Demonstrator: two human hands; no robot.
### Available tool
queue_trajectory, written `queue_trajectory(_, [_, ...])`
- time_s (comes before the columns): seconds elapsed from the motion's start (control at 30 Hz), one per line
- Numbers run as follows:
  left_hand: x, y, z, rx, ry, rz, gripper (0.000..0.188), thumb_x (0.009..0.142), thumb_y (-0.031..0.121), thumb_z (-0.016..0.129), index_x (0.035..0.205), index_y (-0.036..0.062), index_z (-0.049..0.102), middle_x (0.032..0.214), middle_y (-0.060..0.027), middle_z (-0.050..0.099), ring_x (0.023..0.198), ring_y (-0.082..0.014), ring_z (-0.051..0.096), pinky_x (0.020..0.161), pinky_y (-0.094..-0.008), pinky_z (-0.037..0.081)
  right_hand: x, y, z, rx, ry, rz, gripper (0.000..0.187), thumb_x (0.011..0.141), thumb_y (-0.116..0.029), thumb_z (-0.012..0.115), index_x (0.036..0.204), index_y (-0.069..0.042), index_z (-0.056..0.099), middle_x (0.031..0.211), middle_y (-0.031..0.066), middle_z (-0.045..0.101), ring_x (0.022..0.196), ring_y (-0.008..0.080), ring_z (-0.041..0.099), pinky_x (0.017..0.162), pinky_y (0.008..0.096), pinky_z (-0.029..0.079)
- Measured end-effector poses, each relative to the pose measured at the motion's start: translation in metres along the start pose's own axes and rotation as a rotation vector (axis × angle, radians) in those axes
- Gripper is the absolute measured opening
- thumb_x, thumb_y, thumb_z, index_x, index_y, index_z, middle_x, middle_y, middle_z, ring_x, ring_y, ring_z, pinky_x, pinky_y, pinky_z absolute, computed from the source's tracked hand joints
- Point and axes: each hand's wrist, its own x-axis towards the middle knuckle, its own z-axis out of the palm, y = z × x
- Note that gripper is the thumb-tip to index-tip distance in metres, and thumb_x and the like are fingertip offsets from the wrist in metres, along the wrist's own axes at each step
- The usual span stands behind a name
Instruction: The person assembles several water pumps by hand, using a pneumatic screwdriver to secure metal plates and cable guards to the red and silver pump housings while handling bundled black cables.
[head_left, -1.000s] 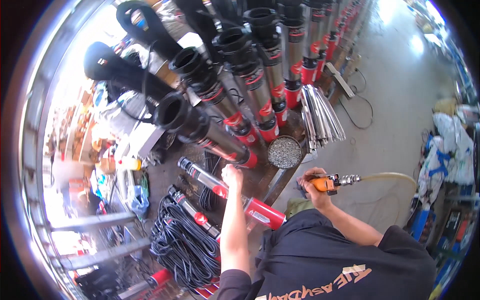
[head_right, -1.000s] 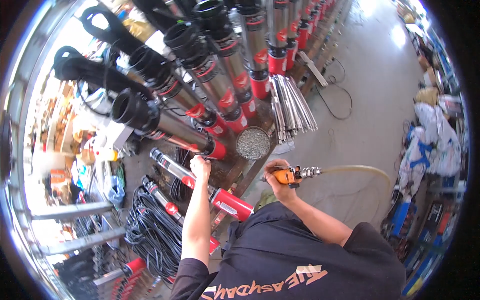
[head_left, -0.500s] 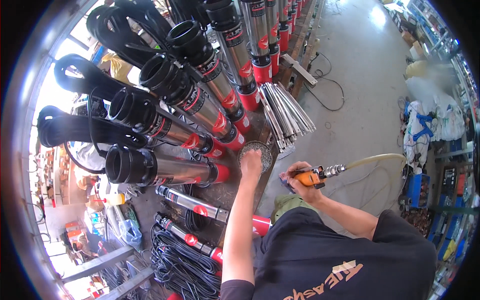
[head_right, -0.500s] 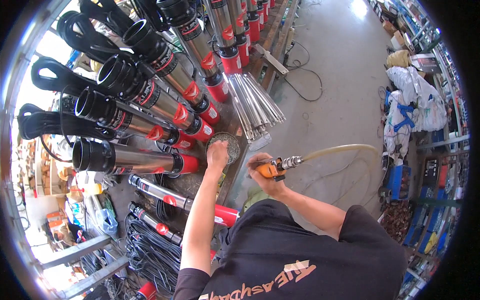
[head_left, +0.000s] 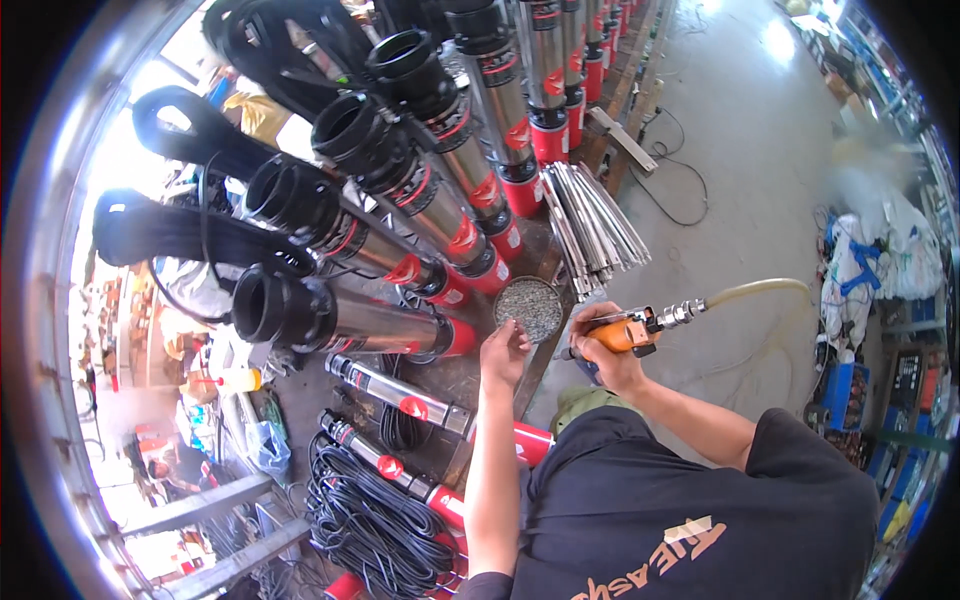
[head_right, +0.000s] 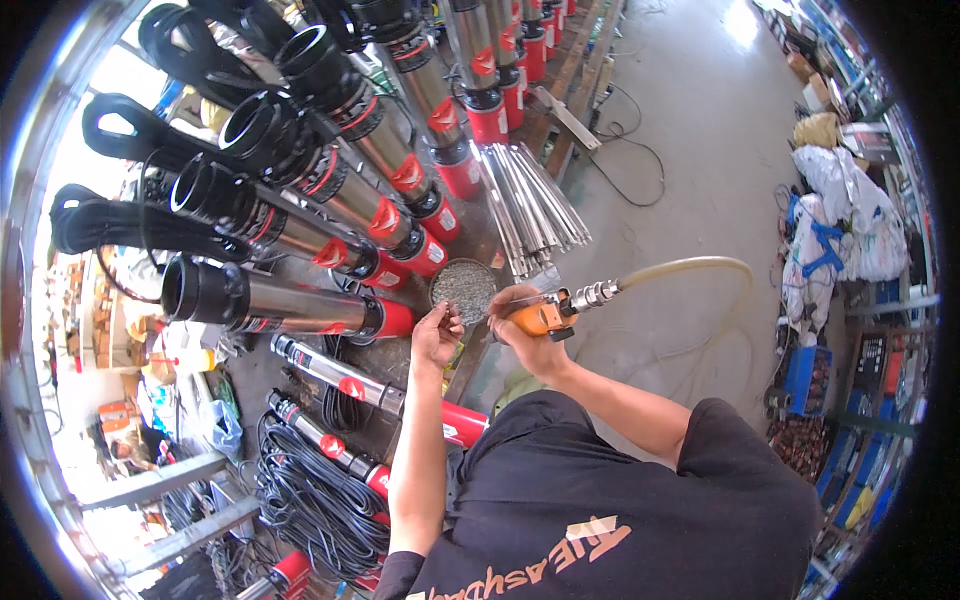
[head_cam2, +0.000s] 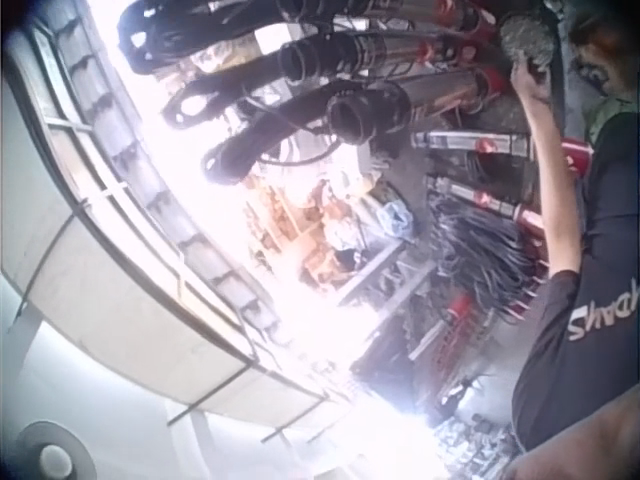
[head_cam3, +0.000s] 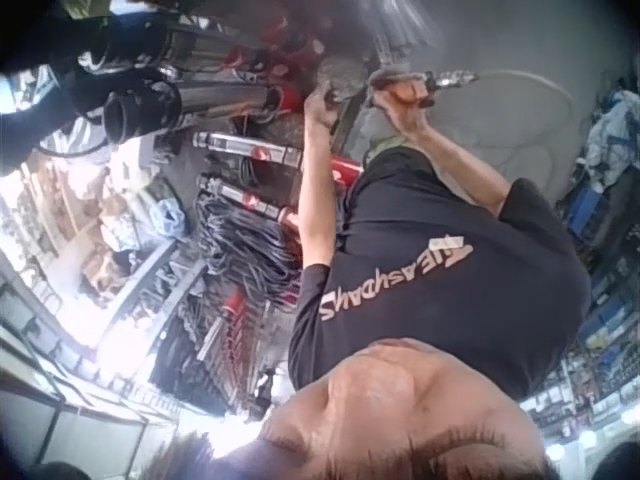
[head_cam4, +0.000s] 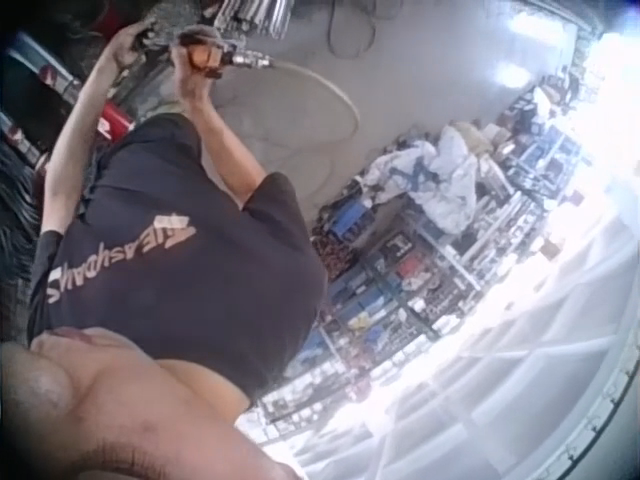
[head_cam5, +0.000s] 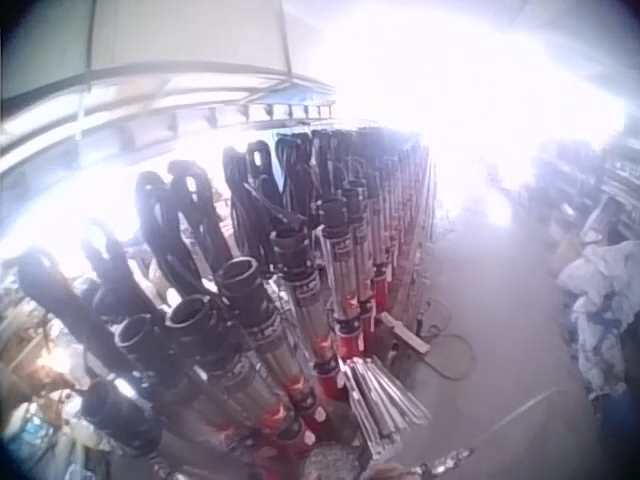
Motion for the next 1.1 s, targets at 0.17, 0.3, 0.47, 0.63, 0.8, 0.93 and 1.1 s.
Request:
queue_trajectory(0.17, [-0.041, 0.006, 0.022, -0.179, -0.033, -0.023, 0.016, 0.101, 0.018, 0.062, 0.098, 0.0027, 0.064, 0.082, -0.0051, 0.063, 0.071, -0.0154, 0.056, 0.061, -0.0283, 0.043, 0.016, -0.007, 0.030, 0.061, -0.060, -0.118, 0.029, 0.088, 0.007, 0.057, 0.115, -0.005, 0.052, 0.100, 0.0096, 0.060, 0.088, 0.0152, 0.060, 0.081, 0.0322, 0.051])
queue_trajectory(0.3, [-0.095, 0.008, 0.030, -0.255, -0.097, 0.014, 0.014, 0.097, 0.016, 0.063, 0.098, 0.0019, 0.065, 0.082, -0.0060, 0.063, 0.070, -0.0151, 0.055, 0.062, -0.0281, 0.043, 0.019, -0.012, 0.059, 0.064, -0.158, -0.195, 0.030, 0.087, 0.008, 0.054, 0.115, -0.003, 0.051, 0.101, 0.0116, 0.058, 0.087, 0.0172, 0.058, 0.086, 0.0376, 0.050])
queue_trajectory(0.47, [-0.128, 0.011, 0.023, -0.348, -0.246, 0.124, 0.016, 0.099, 0.015, 0.061, 0.103, 0.0000, 0.066, 0.085, -0.0061, 0.063, 0.072, -0.0147, 0.055, 0.063, -0.0273, 0.043, 0.015, -0.001, 0.080, 0.084, -0.248, -0.177, 0.029, 0.087, 0.007, 0.052, 0.114, -0.003, 0.049, 0.102, 0.0131, 0.058, 0.085, 0.0176, 0.058, 0.086, 0.0383, 0.051])
queue_trajectory(0.63, [-0.141, 0.007, 0.000, -0.415, -0.240, 0.205, 0.018, 0.100, 0.012, 0.058, 0.107, -0.0035, 0.065, 0.090, -0.0078, 0.063, 0.076, -0.0155, 0.055, 0.064, -0.0266, 0.044, 0.008, 0.012, 0.096, 0.130, -0.267, -0.187, 0.031, 0.087, 0.009, 0.054, 0.115, -0.002, 0.049, 0.101, 0.0144, 0.061, 0.084, 0.0177, 0.061, 0.082, 0.0334, 0.052])
queue_trajectory(0.8, [-0.158, 0.001, -0.006, -0.472, -0.099, 0.234, 0.017, 0.100, 0.014, 0.062, 0.104, -0.0017, 0.068, 0.088, -0.0082, 0.067, 0.077, -0.0152, 0.059, 0.065, -0.0242, 0.048, 0.000, 0.021, 0.106, 0.075, -0.339, -0.116, 0.028, 0.086, 0.005, 0.053, 0.113, -0.002, 0.049, 0.103, 0.0148, 0.057, 0.086, 0.0186, 0.059, 0.086, 0.0382, 0.052])
queue_trajectory(0.93, [-0.164, -0.010, -0.017, -0.552, -0.026, 0.205, 0.014, 0.098, 0.016, 0.066, 0.098, 0.0018, 0.068, 0.085, -0.0065, 0.069, 0.072, -0.0135, 0.063, 0.061, -0.0237, 0.048, -0.010, 0.028, 0.111, -0.016, -0.451, -0.099, 0.028, 0.086, 0.004, 0.055, 0.113, -0.002, 0.048, 0.103, 0.0150, 0.057, 0.088, 0.0192, 0.059, 0.085, 0.0359, 0.052])
queue_trajectory(1.1, [-0.174, -0.026, -0.027, -0.505, 0.136, 0.354, 0.016, 0.100, 0.017, 0.065, 0.100, 0.0015, 0.066, 0.085, -0.0042, 0.066, 0.071, -0.0110, 0.059, 0.061, -0.0229, 0.046, -0.018, 0.047, 0.115, 0.060, -0.534, -0.039, 0.029, 0.088, 0.006, 0.057, 0.114, -0.003, 0.049, 0.108, 0.0128, 0.059, 0.090, 0.0158, 0.062, 0.078, 0.0282, 0.052])
